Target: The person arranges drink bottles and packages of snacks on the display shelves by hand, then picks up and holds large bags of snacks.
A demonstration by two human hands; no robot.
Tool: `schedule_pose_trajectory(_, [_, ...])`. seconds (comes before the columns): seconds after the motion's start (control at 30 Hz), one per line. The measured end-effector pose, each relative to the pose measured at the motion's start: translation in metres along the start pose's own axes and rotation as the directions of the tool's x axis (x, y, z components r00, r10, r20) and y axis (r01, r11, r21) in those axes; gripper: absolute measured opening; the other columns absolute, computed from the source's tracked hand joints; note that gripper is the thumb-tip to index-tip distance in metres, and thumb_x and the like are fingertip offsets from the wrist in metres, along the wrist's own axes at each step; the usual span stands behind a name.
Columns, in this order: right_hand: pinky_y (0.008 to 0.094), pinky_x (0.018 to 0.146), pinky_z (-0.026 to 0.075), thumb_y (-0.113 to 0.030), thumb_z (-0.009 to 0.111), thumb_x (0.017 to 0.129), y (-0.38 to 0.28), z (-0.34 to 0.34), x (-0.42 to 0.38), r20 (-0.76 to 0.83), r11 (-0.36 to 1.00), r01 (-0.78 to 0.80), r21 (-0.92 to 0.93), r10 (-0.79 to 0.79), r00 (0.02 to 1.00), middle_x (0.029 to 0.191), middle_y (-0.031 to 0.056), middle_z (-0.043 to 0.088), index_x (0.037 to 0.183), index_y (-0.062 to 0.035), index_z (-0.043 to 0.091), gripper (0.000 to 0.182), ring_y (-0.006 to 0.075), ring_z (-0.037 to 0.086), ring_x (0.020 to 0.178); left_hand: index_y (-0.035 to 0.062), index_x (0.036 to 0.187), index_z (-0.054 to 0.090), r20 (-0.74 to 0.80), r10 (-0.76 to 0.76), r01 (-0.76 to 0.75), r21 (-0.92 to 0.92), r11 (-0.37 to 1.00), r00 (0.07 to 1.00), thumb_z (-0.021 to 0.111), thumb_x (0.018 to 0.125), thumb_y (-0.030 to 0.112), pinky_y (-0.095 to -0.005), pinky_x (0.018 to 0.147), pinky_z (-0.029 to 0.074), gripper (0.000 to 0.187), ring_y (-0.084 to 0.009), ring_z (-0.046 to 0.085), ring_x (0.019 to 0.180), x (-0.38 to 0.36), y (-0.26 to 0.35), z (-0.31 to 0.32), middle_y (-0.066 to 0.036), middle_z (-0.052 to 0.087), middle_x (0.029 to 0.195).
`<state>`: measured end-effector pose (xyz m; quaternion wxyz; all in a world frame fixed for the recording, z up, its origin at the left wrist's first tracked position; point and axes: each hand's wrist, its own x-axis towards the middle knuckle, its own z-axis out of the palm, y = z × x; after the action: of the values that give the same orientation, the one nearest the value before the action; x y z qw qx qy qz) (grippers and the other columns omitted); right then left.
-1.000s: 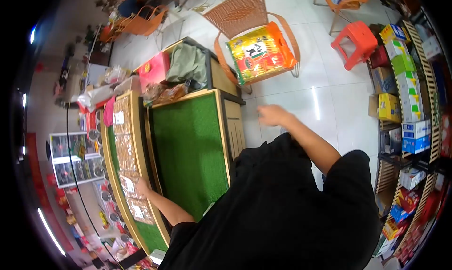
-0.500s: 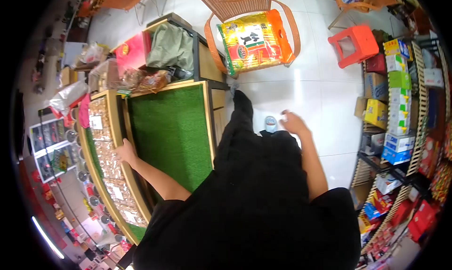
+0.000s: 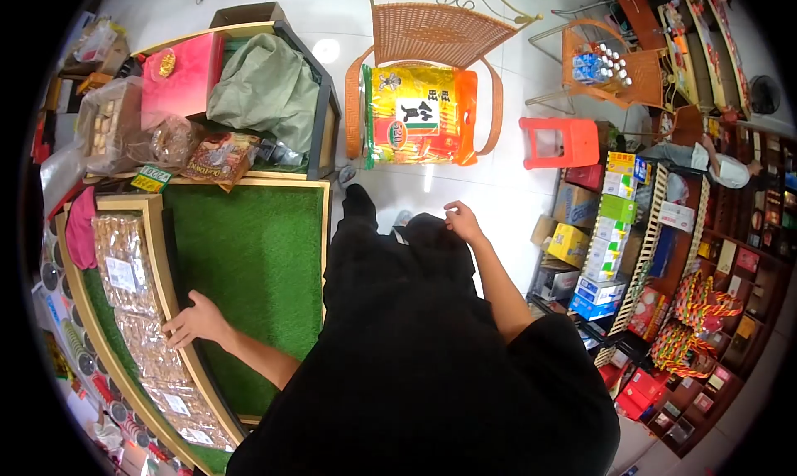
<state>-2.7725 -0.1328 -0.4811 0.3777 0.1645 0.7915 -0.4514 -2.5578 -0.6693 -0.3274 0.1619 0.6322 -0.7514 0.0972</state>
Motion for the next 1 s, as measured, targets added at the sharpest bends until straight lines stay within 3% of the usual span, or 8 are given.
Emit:
schedule_pose_trajectory(0.2, [0.0238,0.050,0.045,-0.020,0.055,0.088,0.024,-0.012,0.009,-0.097,0.956,-0.292,0.000,0.291,0.952,0.070,0.0084,0.061,0.100,-0.0058,0.059,0.019,0.0130,0.056,0.056,-0.0186,0.132,-0.001,-0.042,-0.036,0.034,-0.036,0.999,0.998,0.060,0.076,0.040,-0.0674,0.099,0.009,0.102,-0.0674,-0.010,0.121,0.000,0.001,0.008,-0.055,-0.010,0.126])
schedule_pose_trajectory(0.47, [0.0237,0.049,0.044,-0.012,0.050,0.085,-0.007,-0.021,0.039,-0.188,0.986,-0.136,0.094,0.151,0.970,0.068,0.0071,0.059,0.098,-0.0019,0.059,0.019,0.0105,0.054,0.055,-0.0210,0.129,-0.001,-0.120,-0.052,0.058,0.042,0.997,0.991,0.060,0.075,0.044,-0.0672,0.100,0.003,0.105,-0.0673,-0.004,0.122,0.015,-0.015,0.025,-0.058,-0.005,0.123])
schedule_pose_trajectory(0.67, [0.0245,0.048,0.043,-0.013,0.051,0.084,0.014,-0.038,0.106,-0.174,0.988,-0.126,-0.086,0.110,0.979,0.070,0.0053,0.058,0.096,-0.0045,0.061,0.018,0.0110,0.052,0.055,-0.0196,0.132,0.005,0.297,-0.091,0.007,0.272,0.962,0.951,0.058,0.081,0.038,-0.0602,0.101,0.024,0.094,-0.0671,0.013,0.120,0.015,-0.003,-0.029,-0.058,0.005,0.123])
schedule_pose_trajectory(0.73, [0.0255,0.047,0.043,-0.016,0.051,0.083,0.026,-0.047,0.136,-0.120,0.978,-0.196,-0.074,0.187,0.975,0.070,0.0041,0.058,0.094,-0.0078,0.062,0.017,0.0118,0.053,0.057,-0.0195,0.131,0.018,0.329,-0.122,-0.024,0.409,0.912,0.936,0.057,0.083,0.036,-0.0531,0.100,0.033,0.083,-0.0555,0.031,0.121,0.018,0.028,-0.052,-0.050,0.024,0.126])
schedule_pose_trajectory(0.8, [0.0260,0.047,0.043,-0.022,0.054,0.084,0.024,-0.058,0.164,-0.094,0.972,-0.227,-0.052,0.222,0.971,0.070,0.0038,0.058,0.092,-0.0089,0.062,0.017,0.0119,0.054,0.057,-0.0152,0.129,0.034,0.538,0.043,-0.203,0.241,0.949,0.842,0.053,0.088,0.030,-0.0452,0.096,0.039,0.064,-0.0388,0.045,0.119,0.016,0.078,-0.071,-0.036,0.043,0.126])
schedule_pose_trajectory(0.9, [0.0274,0.051,0.044,-0.028,0.053,0.086,0.049,-0.068,0.225,-0.242,0.985,-0.045,-0.169,0.003,0.970,0.065,0.0042,0.058,0.088,-0.0035,0.061,0.026,0.0124,0.054,0.057,-0.0014,0.127,0.047,0.667,0.324,-0.109,-0.343,0.933,0.671,0.047,0.092,0.022,-0.0353,0.097,0.039,0.042,-0.0271,0.051,0.115,-0.017,0.196,-0.060,-0.020,0.052,0.125])
schedule_pose_trajectory(0.93, [0.0295,0.054,0.044,-0.029,0.053,0.085,0.050,-0.078,0.246,-0.159,0.984,0.045,-0.175,-0.073,0.985,0.066,0.0052,0.058,0.086,-0.0027,0.061,0.028,0.0144,0.055,0.058,-0.0009,0.128,0.047,0.731,0.382,-0.077,-0.414,0.907,0.565,0.047,0.093,0.022,-0.0347,0.099,0.037,0.042,-0.0267,0.049,0.117,-0.033,0.239,-0.054,-0.019,0.052,0.126])
schedule_pose_trajectory(1.0, [0.0381,0.061,0.045,-0.027,0.053,0.083,0.016,-0.087,0.249,-0.324,0.960,0.213,-0.181,-0.263,0.909,0.068,0.0093,0.061,0.086,-0.0016,0.064,0.027,0.0238,0.059,0.065,0.0006,0.129,0.046,0.819,0.493,-0.025,-0.509,0.861,0.294,0.047,0.093,0.024,-0.0352,0.098,0.038,0.042,-0.0250,0.050,0.116,-0.064,0.296,-0.017,-0.018,0.052,0.126])
